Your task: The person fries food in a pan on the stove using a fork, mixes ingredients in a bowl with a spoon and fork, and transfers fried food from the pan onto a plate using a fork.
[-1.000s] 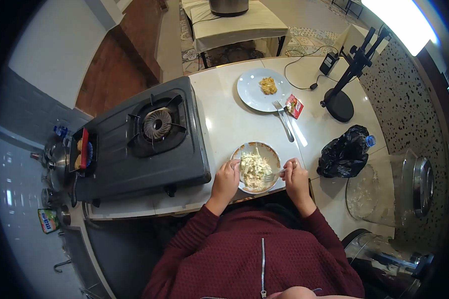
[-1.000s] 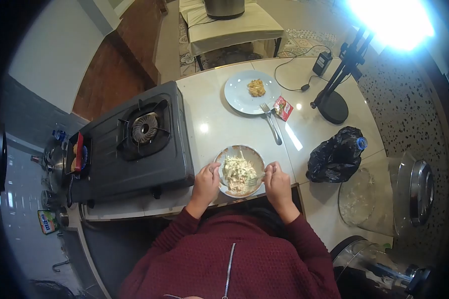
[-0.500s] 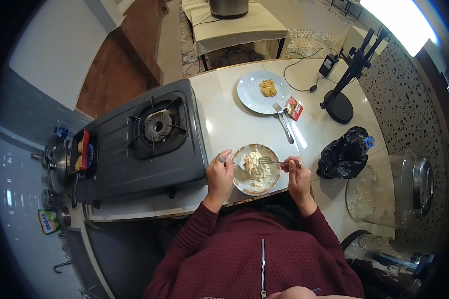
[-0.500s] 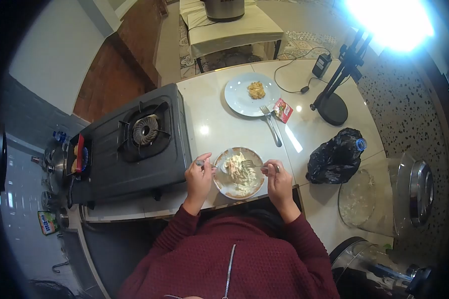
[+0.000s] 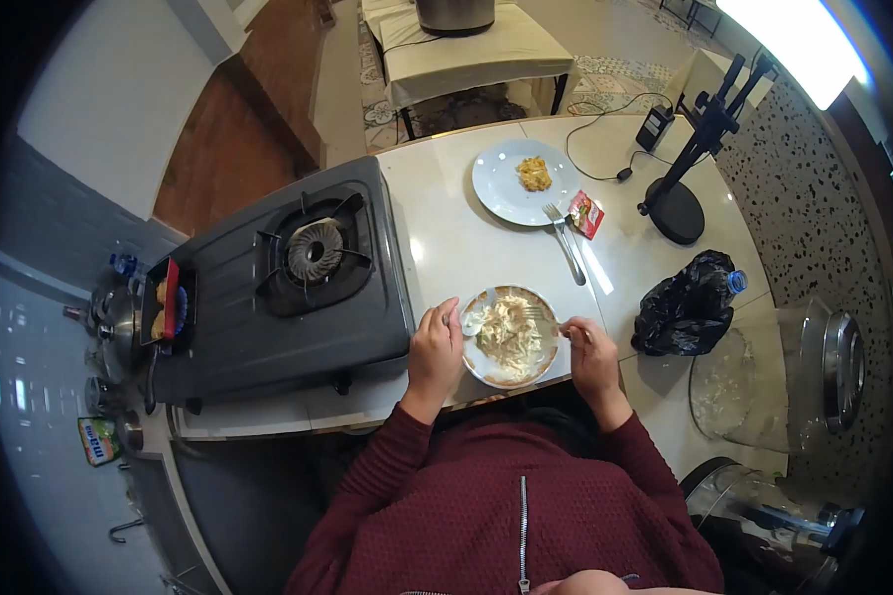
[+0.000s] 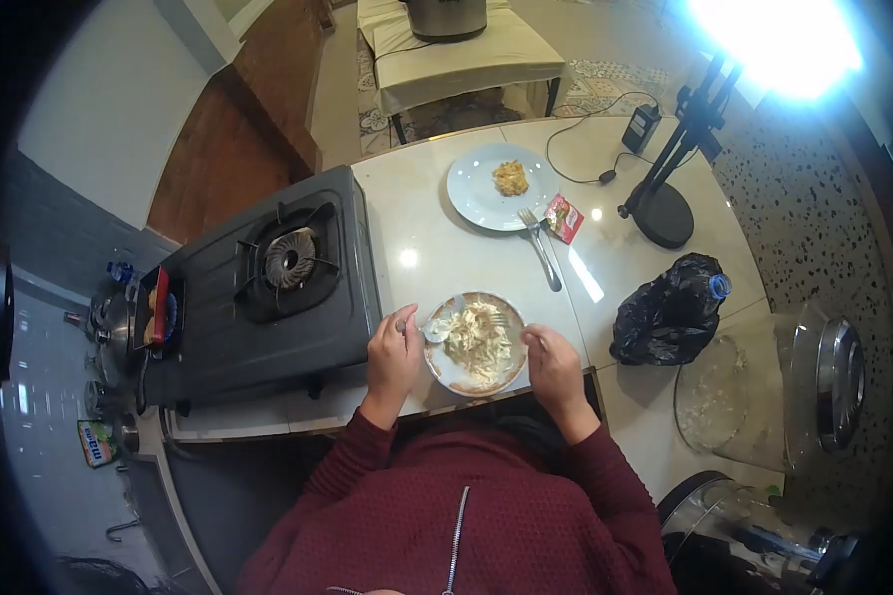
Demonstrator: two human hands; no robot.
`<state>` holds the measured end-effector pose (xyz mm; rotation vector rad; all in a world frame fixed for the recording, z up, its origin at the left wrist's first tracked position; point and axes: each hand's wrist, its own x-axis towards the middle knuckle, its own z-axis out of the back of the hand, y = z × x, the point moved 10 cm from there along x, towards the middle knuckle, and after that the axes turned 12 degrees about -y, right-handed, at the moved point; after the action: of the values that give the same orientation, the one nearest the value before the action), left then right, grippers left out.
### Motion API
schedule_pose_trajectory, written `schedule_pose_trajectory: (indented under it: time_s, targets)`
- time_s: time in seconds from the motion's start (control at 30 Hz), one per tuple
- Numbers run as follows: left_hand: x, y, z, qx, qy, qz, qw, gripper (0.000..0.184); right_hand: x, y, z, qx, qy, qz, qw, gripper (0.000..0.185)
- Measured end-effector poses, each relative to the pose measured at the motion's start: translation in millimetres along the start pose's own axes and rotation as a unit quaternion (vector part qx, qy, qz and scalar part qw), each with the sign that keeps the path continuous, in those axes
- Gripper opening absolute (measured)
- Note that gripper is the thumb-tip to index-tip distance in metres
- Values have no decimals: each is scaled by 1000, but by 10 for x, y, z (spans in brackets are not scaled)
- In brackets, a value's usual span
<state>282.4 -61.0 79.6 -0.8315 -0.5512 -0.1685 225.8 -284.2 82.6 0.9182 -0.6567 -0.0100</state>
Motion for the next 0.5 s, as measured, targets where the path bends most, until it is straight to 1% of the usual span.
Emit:
schedule_pose_trajectory:
  time_s: [0.1,0.17,0.2,0.27,0.3,0.4,0.5]
  targets:
    - [-68,135,-109,4,28,30,999,18,31,-77,52,-32,2,3,999,8]
    - [-170,180,-252,-4,42,22,999,18,-9,-150,6,-53,26,-9,998,11]
    - [-218,196,-310,-7,48,18,999,18,-70,-232,-22,-34,30,-47,998,12]
    - [-311,318,-397,-49,60,67,995,18,-252,-386,-113,7,40,-120,992,15]
    - [-338,351,-420,-70,66,91,991,18,-288,-395,-124,14,43,-126,991,20]
    - [-382,438,-402,-120,66,159,978,17,-383,-431,-131,56,40,-181,981,21]
    - [-321,324,-303,-126,68,147,979,19,-368,-339,-96,76,42,-180,980,22]
